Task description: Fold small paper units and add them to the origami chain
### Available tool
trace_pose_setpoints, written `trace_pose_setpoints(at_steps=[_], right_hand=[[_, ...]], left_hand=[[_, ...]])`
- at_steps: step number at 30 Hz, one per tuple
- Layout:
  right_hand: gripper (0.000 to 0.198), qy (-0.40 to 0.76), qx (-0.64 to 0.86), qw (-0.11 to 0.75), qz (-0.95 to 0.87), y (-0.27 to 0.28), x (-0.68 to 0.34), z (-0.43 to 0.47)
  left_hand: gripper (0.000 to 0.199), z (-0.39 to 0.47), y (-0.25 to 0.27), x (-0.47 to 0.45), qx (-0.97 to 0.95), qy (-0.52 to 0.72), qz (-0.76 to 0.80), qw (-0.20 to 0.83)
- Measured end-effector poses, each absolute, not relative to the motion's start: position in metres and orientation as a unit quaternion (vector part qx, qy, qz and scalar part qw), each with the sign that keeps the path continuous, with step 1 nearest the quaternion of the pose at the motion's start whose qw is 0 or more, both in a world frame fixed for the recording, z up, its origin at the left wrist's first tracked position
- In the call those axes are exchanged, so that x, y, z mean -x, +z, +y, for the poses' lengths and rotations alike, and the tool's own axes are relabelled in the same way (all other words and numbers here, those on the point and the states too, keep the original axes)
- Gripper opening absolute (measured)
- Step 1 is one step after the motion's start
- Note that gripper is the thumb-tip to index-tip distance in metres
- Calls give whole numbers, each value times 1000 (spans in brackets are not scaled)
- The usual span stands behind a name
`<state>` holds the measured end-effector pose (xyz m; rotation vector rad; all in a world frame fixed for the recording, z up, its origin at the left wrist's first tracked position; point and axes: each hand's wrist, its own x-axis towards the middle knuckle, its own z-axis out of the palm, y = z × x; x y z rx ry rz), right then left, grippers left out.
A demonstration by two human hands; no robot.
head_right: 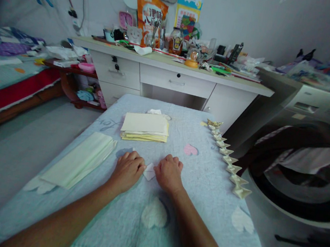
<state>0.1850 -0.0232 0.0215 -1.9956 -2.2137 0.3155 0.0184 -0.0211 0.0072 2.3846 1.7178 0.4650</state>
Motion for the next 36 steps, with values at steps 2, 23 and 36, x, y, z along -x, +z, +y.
trace_pose_setpoints(at_steps=[2,23,36], right_hand=[[22,101,663,81,-737,20,-185,-25],[21,90,654,90,-745,16,-186,-24],[22,81,647,103,-751,14,-187,-24]], left_hand=[[19,-21,8,-18,-797,153,578,89],[35,-14,9,-12,-798,181,559,131],[16,-12,4,-17,-801,197,553,114]])
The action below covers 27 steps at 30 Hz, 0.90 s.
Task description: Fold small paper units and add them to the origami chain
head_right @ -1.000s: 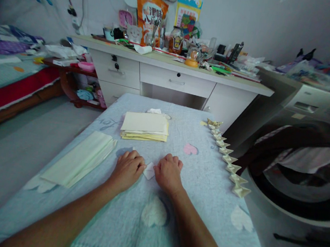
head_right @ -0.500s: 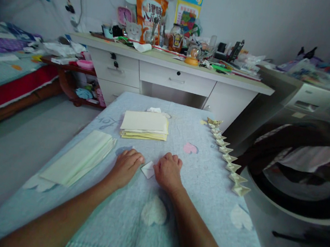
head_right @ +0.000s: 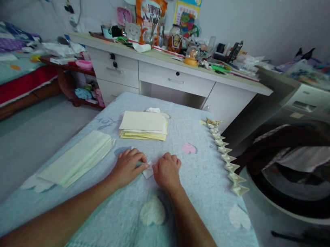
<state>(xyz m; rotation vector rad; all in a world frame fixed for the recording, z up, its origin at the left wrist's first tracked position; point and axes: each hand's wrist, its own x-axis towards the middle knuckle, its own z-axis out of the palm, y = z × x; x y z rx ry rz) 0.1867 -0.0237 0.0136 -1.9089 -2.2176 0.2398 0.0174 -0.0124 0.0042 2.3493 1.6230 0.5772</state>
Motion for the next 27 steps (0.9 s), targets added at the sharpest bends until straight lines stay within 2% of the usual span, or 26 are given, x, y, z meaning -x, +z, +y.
trace_pose_setpoints(at_steps=[9,17,27], right_hand=[[21,79,647,104,-751,14,-187,-24],[14,82,648,142,-744,12,-184,-27],[22,55,648,150,-744,10,-180,-28]], left_hand=[[12,-12,5,-20,-799,185,561,112],[12,-14,7,-21,-799,177,565,107],[11,-11,7,-20,-799,175,563,122]])
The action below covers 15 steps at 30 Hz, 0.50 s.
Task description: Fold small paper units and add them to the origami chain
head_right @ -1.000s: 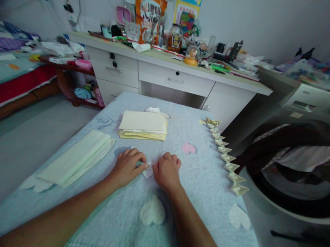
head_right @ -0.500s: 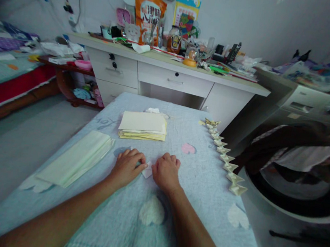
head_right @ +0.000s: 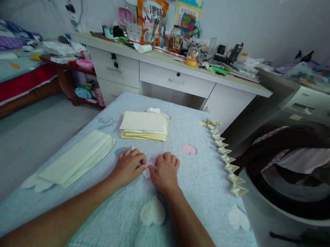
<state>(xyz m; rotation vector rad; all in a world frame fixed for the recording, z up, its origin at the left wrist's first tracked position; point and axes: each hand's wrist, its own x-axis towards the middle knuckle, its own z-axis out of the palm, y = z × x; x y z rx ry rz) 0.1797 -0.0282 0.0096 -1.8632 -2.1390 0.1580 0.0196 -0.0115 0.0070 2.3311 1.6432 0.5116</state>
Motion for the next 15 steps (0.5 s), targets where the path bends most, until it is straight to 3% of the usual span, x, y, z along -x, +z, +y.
trace_pose_setpoints(at_steps=[7,15], right_hand=[[20,65,651,143,-743,10,-180,-26],[16,70,618,193,-759,8,-184,-28]], left_hand=[[7,-6,6,-10,-795,171,563,147],[9,-7,3,-4,-807,201,530,168]])
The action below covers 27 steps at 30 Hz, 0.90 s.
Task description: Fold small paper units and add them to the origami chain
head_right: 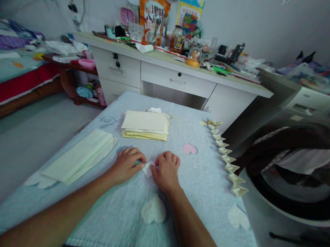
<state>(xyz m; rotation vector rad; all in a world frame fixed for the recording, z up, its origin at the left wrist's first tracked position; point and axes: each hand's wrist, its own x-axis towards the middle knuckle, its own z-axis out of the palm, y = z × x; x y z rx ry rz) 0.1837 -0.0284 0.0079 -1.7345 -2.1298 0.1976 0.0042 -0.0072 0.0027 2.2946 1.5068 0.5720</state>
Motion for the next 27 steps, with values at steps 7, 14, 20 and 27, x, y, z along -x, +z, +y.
trace_pose_setpoints(at_steps=[7,14,20,27], right_hand=[[19,114,602,219,-759,5,-189,-28],[11,140,571,207,-782,11,-193,-28],[7,144,563,194,-790,13,-191,-29],[6,140,545,204,-801,11,-189,-29]], left_hand=[[15,-5,1,-7,-818,210,506,176],[11,-5,3,-6,-825,200,491,194],[9,-5,4,-6,-828,200,480,209],[9,-5,3,-6,-828,203,480,207]])
